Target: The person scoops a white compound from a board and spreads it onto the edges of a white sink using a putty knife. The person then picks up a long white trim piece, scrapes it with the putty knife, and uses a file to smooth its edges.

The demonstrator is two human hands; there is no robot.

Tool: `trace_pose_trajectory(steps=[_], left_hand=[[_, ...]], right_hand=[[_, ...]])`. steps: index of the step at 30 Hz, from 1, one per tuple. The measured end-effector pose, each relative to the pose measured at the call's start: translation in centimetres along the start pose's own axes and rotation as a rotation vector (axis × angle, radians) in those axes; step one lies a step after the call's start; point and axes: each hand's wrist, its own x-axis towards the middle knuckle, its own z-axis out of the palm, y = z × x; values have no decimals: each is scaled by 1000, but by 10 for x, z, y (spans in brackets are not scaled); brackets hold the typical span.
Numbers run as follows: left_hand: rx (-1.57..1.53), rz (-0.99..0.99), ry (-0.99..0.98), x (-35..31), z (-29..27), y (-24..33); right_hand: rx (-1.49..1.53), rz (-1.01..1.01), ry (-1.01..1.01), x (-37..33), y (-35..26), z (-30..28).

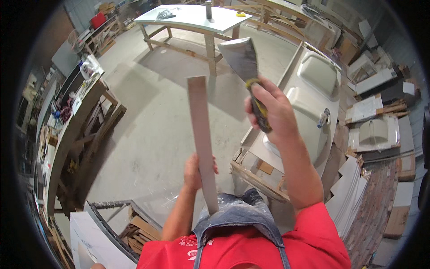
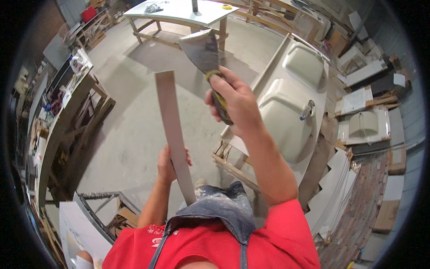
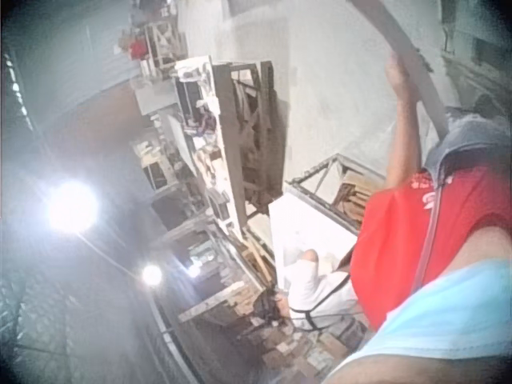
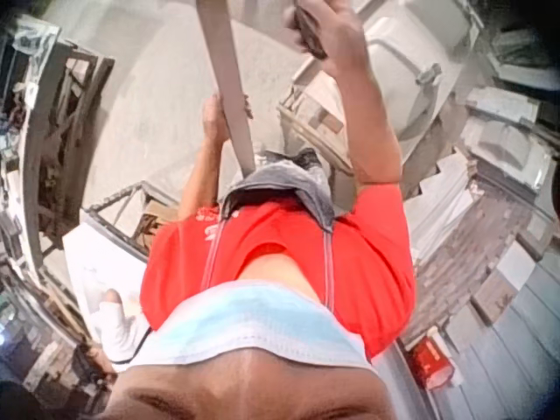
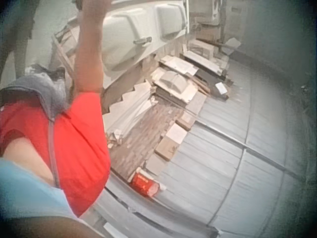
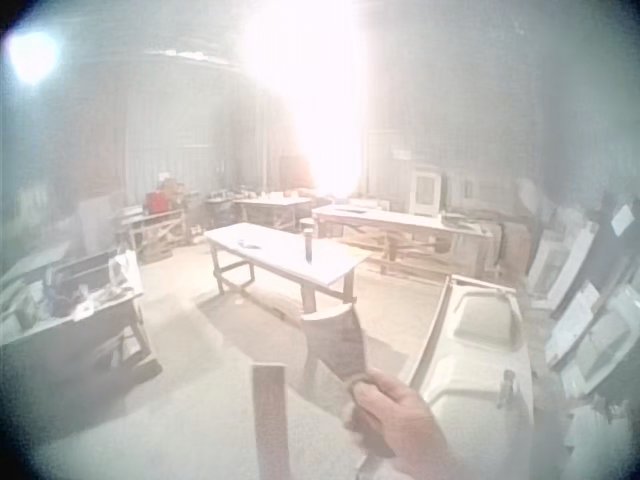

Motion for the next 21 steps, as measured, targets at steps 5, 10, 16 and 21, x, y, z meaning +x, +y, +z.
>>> trace_pose_trajectory(steps=[5, 10, 16, 21], left_hand=[[-169, 144, 91, 27, -12, 52], [-325, 184, 392, 36, 21, 95], [-502, -87, 417, 16, 46, 31], [-524, -86, 340, 11, 50, 15]], right_hand=[[-12, 89, -37, -27, 34, -40], [63, 63, -77, -23, 53, -31], [-31, 100, -140, -7, 59, -18], [-155, 82, -254, 23, 73, 18]])
